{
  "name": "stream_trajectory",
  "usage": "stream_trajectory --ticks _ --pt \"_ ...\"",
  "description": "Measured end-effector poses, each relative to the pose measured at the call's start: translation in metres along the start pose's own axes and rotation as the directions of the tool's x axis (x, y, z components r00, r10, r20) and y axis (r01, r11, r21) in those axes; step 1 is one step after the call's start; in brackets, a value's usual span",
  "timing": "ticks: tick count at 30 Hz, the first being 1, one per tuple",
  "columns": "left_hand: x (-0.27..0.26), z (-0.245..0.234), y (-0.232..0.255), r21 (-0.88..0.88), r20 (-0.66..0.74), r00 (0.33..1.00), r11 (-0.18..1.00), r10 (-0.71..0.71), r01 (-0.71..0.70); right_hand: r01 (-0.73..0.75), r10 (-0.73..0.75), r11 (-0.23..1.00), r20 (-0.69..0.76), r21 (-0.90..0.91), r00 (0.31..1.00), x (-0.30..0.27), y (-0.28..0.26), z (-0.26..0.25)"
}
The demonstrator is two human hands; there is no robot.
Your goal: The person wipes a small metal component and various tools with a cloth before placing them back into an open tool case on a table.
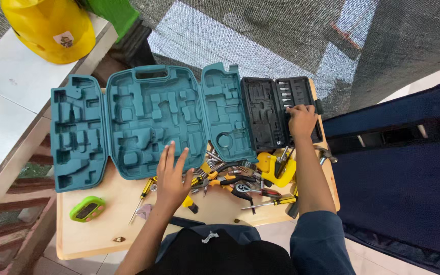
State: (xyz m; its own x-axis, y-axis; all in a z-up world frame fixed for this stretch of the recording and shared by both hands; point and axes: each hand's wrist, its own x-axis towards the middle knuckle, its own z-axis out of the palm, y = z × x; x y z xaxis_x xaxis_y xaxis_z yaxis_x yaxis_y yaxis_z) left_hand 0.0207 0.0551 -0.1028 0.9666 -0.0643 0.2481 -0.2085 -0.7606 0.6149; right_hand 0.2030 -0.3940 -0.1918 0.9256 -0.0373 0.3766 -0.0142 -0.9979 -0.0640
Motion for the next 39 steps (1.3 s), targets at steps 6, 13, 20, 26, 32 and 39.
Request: stream_trajectory --ticks 6,13,20,26,32,39 --pt "0.005 0.01 0.002 -0.03 0.044 0.999 0.999 -0.021 0.022 0.116 -0.114 0.992 0.037 -0.053 0.993 -0.011 -0.001 -0.001" --pt "0.003 0.019 0.007 -0.061 0.049 0.998 0.998 0.027 -0.024 0.147 -0.09 0.963 0.245 -0.224 0.965 -0.012 -0.005 -0.001" --pt "-0.005 0.017 0.008 -0.051 0.045 0.998 0.998 0.031 -0.029 0.044 0.007 0.983 0.278 -0.178 0.961 -0.012 -0.007 0.0" --pt "-0.013 0.008 -0.003 -0.024 0.036 0.999 1.0 0.015 -0.014 -0.292 0.222 0.893 0.228 0.343 0.948 -0.004 -0.005 -0.002" --pt "-0.011 0.006 -0.003 -0.013 0.015 1.0 1.0 0.007 -0.006 -0.557 0.437 0.607 0.348 0.567 0.829 0.001 -0.014 -0.005" --pt "-0.011 0.007 0.0 -0.027 0.066 0.998 1.0 0.0 0.002 -0.58 0.355 0.486 0.459 0.654 0.815 -0.004 -0.005 -0.002"
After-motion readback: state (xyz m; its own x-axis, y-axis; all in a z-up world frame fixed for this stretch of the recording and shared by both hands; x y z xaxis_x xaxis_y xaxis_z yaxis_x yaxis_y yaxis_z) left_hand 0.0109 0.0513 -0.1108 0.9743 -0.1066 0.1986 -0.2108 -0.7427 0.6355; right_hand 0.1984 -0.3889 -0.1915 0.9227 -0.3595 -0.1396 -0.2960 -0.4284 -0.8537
